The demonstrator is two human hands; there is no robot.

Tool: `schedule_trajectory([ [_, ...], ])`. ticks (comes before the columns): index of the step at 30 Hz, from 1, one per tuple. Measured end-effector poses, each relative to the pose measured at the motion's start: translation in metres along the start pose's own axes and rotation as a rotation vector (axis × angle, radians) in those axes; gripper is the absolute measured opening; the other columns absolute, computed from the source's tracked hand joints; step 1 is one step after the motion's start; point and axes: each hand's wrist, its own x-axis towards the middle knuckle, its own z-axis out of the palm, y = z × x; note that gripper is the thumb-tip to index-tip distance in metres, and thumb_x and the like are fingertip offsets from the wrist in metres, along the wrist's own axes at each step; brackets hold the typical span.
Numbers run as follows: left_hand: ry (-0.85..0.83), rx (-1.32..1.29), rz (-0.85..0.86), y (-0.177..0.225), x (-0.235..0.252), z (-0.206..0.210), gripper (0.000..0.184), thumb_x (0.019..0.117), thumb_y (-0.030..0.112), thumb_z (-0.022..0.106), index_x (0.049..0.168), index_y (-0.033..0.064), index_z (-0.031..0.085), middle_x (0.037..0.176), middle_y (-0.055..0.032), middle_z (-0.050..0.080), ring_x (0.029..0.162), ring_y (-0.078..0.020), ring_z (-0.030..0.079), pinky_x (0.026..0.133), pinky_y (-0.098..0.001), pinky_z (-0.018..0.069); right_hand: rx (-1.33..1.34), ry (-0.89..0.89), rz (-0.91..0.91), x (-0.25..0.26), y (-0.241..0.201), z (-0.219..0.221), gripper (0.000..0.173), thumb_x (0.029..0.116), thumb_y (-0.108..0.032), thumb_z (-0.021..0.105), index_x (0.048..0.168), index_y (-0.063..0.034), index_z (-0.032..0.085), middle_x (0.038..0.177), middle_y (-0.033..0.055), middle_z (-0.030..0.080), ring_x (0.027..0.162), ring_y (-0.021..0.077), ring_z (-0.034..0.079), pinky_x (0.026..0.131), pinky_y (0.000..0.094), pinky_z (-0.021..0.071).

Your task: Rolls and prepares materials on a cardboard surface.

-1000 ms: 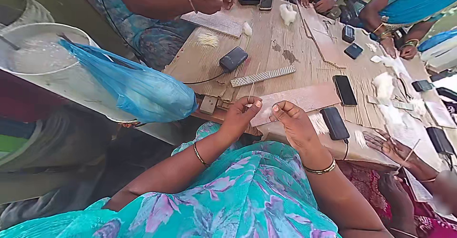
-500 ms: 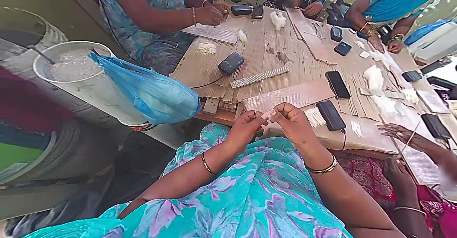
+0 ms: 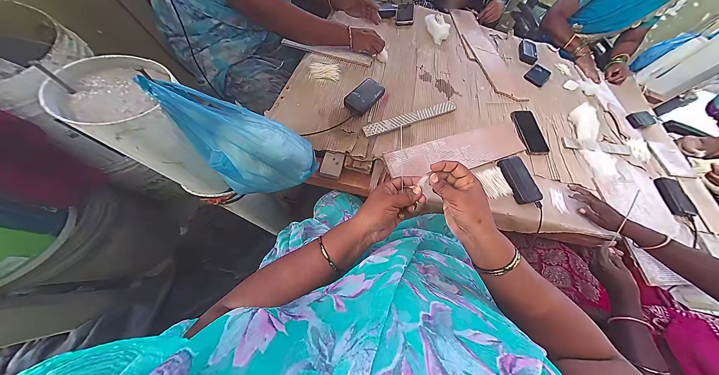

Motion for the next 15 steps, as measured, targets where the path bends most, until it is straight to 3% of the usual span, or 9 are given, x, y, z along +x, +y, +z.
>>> schedule_trajectory([
  [9, -0.144, 0.029, -0.115, 0.000, 0.003, -0.008, 0.015, 0.1028, 0.000, 0.052, 0.101, 0.0070, 0.065, 0.077, -0.0001, 0.067, 0.061, -0.0025, 0.058, 0.056, -0.0154, 0.0465, 0.081, -0.014, -0.008, -0.004, 0.011, 0.001, 0.023, 0.0936, 0.010, 0.062, 0.106, -0.0078, 0.069, 0.088, -0.0012, 0.073, 0.080, 0.0054, 0.069, 0.075, 0.0214, 0.0582],
  [15, -0.119, 0.051, -0.097, -0.001, 0.004, -0.010, 0.016, 0.1038, 0.002, 0.052, 0.096, 0.0088, 0.065, 0.084, -0.0006, 0.066, 0.061, -0.0021, 0.056, 0.055, -0.0146, 0.0463, 0.143, 0.034, 0.028, -0.004, 0.012, 0.000, 0.022, 0.0978, 0.007, 0.057, 0.107, -0.0087, 0.069, 0.092, 0.0000, 0.073, 0.082, 0.0068, 0.068, 0.076, 0.0218, 0.0570],
])
